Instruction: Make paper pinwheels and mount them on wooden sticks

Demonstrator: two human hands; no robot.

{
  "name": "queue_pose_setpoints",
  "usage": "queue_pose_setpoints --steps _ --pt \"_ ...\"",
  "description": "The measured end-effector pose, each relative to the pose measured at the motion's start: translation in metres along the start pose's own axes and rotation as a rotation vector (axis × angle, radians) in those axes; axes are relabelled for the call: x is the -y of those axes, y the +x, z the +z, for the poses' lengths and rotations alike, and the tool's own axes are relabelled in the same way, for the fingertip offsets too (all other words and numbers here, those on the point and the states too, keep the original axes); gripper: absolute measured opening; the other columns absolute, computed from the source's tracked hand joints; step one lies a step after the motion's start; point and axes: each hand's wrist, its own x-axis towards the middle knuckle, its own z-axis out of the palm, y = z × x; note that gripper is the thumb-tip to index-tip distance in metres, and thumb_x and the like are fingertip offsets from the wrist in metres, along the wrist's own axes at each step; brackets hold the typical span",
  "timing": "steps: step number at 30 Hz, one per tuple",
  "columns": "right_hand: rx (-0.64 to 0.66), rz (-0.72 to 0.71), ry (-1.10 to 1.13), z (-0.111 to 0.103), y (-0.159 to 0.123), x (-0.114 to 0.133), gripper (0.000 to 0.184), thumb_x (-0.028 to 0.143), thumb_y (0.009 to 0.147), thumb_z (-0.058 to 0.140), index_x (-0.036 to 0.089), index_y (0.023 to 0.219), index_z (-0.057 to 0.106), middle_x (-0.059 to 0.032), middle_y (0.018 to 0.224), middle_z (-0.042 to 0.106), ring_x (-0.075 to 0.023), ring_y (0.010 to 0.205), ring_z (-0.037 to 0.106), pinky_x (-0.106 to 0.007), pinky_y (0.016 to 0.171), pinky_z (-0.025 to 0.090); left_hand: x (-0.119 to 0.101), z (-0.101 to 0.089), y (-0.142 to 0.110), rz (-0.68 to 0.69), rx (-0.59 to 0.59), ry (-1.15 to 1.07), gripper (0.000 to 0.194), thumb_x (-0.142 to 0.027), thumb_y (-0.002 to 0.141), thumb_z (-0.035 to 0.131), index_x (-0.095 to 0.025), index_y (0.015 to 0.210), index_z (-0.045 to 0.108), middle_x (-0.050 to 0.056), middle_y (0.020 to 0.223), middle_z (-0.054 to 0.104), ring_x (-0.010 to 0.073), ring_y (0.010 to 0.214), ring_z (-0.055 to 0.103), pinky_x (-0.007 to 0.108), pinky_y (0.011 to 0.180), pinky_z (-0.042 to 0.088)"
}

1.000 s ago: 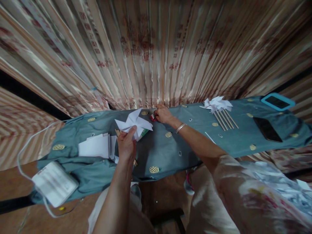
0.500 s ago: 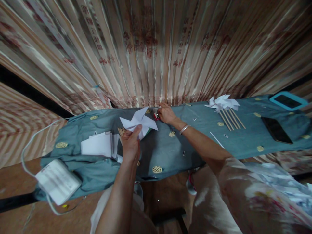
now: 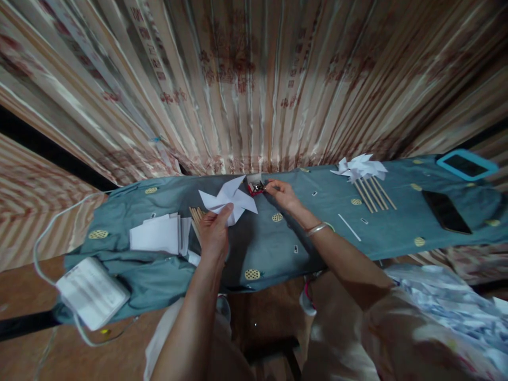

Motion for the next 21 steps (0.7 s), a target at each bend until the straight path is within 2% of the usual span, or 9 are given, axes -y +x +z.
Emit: queue_pose_setpoints --steps 4,7,9,12,15,18,21 --pt "0.065 0.083 0.262 -0.019 -0.043 0.002 0.035 0.052 0.059 0.084 0.021 0.065 0.070 -0.0044 0.103 0.073 -0.0194 0.097 0.065 -0.037 0.097 0.046 0.003 0.002 -0.003 0.012 0.015 0.008 0.030 -0.029 0.048 0.089 -0.016 0.070 0.073 0.001 0.070 0.074 0.0149 0.066 0.067 0.027 0.071 0.052" --pt "0.173 0.239 0.420 -0.028 -0.068 0.004 0.042 0.057 0.054 0.087 0.021 0.068 0.071 -0.0016 0.083 0.074 -0.0147 0.079 0.066 -0.030 0.082 0.051 0.006 0.006 -0.005 0.033 0.018 0.020 0.025 -0.028 0.050 0.088 -0.017 0.065 0.071 0.001 0.068 0.072 0.0158 0.071 0.068 0.027 0.075 0.052" --pt "0.218 0.346 0.517 -0.029 -0.076 0.007 0.044 0.057 0.052 0.088 0.021 0.070 0.070 0.0003 0.073 0.073 -0.0121 0.069 0.065 -0.026 0.070 0.052 0.007 0.008 -0.006 0.030 0.034 0.024 0.024 -0.027 0.050 0.088 -0.017 0.064 0.071 0.000 0.068 0.072 0.0159 0.072 0.068 0.027 0.076 0.052" --pt "0.225 0.387 0.559 -0.027 -0.072 0.012 0.046 0.055 0.048 0.091 0.020 0.068 0.068 0.0014 0.066 0.072 -0.0101 0.062 0.064 -0.021 0.059 0.050 0.008 0.011 -0.005 0.024 0.039 0.010 0.025 -0.027 0.049 0.089 -0.017 0.066 0.073 0.000 0.068 0.072 0.0140 0.068 0.066 0.026 0.074 0.052" --pt "0.263 0.388 0.538 -0.022 -0.057 0.018 0.045 0.051 0.049 0.092 0.020 0.070 0.067 -0.0007 0.071 0.075 -0.0121 0.065 0.069 -0.020 0.057 0.052 0.008 0.012 -0.002 0.021 0.038 -0.011 0.026 -0.028 0.050 0.090 -0.017 0.067 0.074 0.000 0.068 0.072 0.0128 0.065 0.065 0.025 0.071 0.052" --pt "0.279 0.382 0.493 -0.016 -0.038 0.023 0.034 0.042 0.064 0.088 0.019 0.071 0.065 -0.0019 0.076 0.076 -0.0118 0.067 0.071 -0.019 0.058 0.053 0.008 0.011 0.000 0.015 0.045 -0.018 0.028 -0.030 0.050 0.090 -0.016 0.068 0.073 0.000 0.068 0.073 0.0121 0.063 0.065 0.025 0.068 0.052" --pt "0.227 0.354 0.305 -0.006 -0.015 0.024 0.023 0.030 0.080 0.077 0.018 0.071 0.059 -0.0008 0.071 0.073 -0.0097 0.059 0.068 -0.018 0.054 0.051 0.007 0.009 0.002 0.034 0.030 -0.037 0.029 -0.028 0.049 0.090 -0.016 0.069 0.073 -0.001 0.068 0.073 0.0112 0.064 0.065 0.023 0.067 0.052"
